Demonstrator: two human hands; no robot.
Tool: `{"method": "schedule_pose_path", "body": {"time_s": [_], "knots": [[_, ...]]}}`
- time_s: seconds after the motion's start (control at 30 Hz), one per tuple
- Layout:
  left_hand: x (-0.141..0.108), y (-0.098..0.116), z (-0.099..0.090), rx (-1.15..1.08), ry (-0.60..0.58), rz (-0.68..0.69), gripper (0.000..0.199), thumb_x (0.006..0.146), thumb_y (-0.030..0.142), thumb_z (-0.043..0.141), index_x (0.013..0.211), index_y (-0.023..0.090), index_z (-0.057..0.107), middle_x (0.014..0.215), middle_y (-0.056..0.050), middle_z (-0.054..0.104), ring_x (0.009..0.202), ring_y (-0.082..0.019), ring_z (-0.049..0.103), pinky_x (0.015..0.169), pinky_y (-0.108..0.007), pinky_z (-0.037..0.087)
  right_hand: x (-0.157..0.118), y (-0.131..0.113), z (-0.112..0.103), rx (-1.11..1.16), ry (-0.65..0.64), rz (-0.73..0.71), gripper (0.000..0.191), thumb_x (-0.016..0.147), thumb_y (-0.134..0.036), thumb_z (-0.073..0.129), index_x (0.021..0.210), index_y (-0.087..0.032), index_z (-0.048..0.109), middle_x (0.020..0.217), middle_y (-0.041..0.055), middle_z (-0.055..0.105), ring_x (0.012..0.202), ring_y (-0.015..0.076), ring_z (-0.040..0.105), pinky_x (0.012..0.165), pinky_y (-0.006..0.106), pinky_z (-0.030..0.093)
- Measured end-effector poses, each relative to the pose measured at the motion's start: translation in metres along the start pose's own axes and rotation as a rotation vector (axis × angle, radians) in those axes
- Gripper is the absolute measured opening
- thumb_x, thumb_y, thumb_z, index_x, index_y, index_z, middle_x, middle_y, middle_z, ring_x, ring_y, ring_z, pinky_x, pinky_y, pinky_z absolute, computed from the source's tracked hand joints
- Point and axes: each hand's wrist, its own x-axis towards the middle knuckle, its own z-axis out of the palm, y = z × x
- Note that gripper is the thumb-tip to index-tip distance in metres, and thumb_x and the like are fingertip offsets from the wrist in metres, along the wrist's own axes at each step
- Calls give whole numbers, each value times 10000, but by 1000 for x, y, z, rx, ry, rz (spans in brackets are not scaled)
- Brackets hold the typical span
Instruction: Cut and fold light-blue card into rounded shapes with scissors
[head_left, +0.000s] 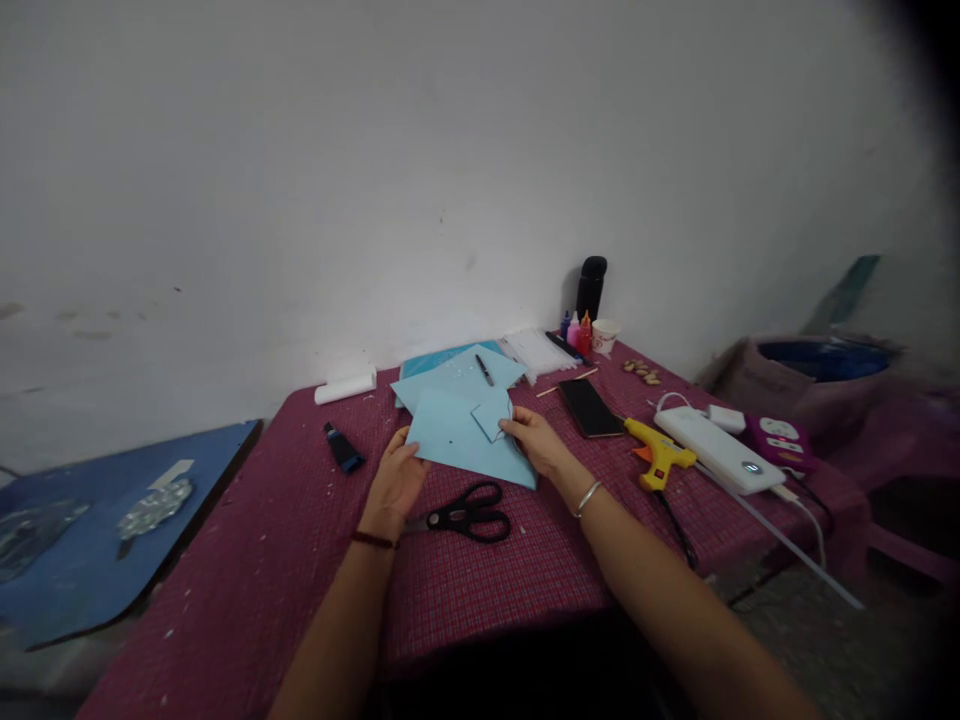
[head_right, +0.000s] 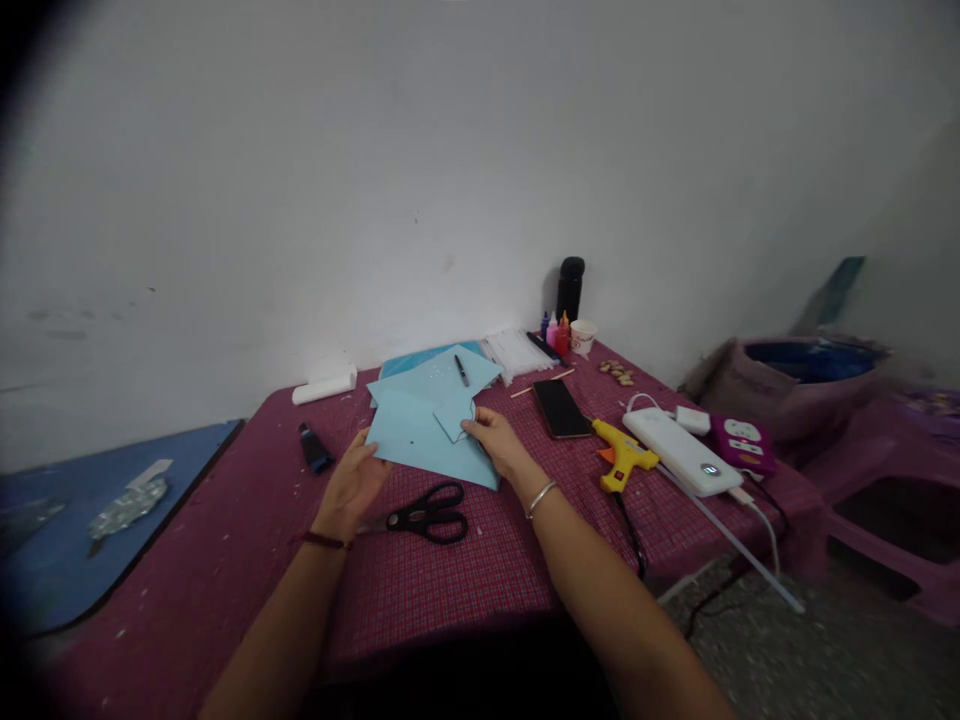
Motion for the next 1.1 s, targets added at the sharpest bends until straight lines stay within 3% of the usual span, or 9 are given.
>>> {"method": "schedule_pose_path", "body": {"time_s": [0.13,0.27,0.4,0.5,0.7,0.8,0.93,1.1], "knots": [[-6,10,0,-87,-78,-5,228,726,261,714,934,194,646,983,-33,712,887,-163,652,775,-287,526,1,-2,1,39,12,-10,289,557,-329,792,763,-182,655,691,-19,686,626,143,583,659,276,449],[-10,9,1,-85,-144,6,281,667,267,783,908,212,651,918,-18,721,847,-168,663,765,-307,532,-1,-4,4,83,-5,26,279,576,-320,776,798,-192,665,716,-4,702,627,156,599,663,294,458],[-10,0,3,-32,-74,11,281,633,234,811,869,213,660,848,8,721,778,-138,662,722,-259,518,-5,-4,6,102,-21,58,256,579,-290,777,782,-189,658,699,-1,698,605,149,594,641,286,459],[-10,-4,5,26,-26,22,274,634,239,807,870,199,672,890,-9,727,829,-146,662,762,-259,506,-6,-4,8,106,-33,67,260,574,-287,781,776,-180,659,684,0,692,601,147,593,637,285,462],[-16,-4,8,226,-119,-111,322,569,161,825,862,128,697,820,-75,729,760,-205,667,742,-341,524,-4,-5,7,99,12,17,257,571,-287,781,775,-187,662,695,-21,687,620,128,576,652,264,450],[-17,-7,9,376,-105,-200,335,603,263,825,863,108,682,811,-95,725,728,-212,672,743,-358,529,-3,-5,6,73,42,-6,266,568,-284,779,790,-189,669,710,-26,686,638,127,569,652,256,440],[-15,-11,10,427,-18,-217,353,689,434,750,813,120,646,712,-82,711,648,-192,669,690,-332,528,-3,-6,6,31,51,-19,272,560,-295,778,779,-184,661,701,-18,676,651,150,572,660,280,444],[-13,-12,8,474,2,-240,394,682,496,731,705,114,636,660,-103,705,627,-192,669,686,-314,518,-2,-6,6,-1,71,-29,262,561,-310,777,750,-186,643,653,-32,651,620,147,549,627,274,428]]}}
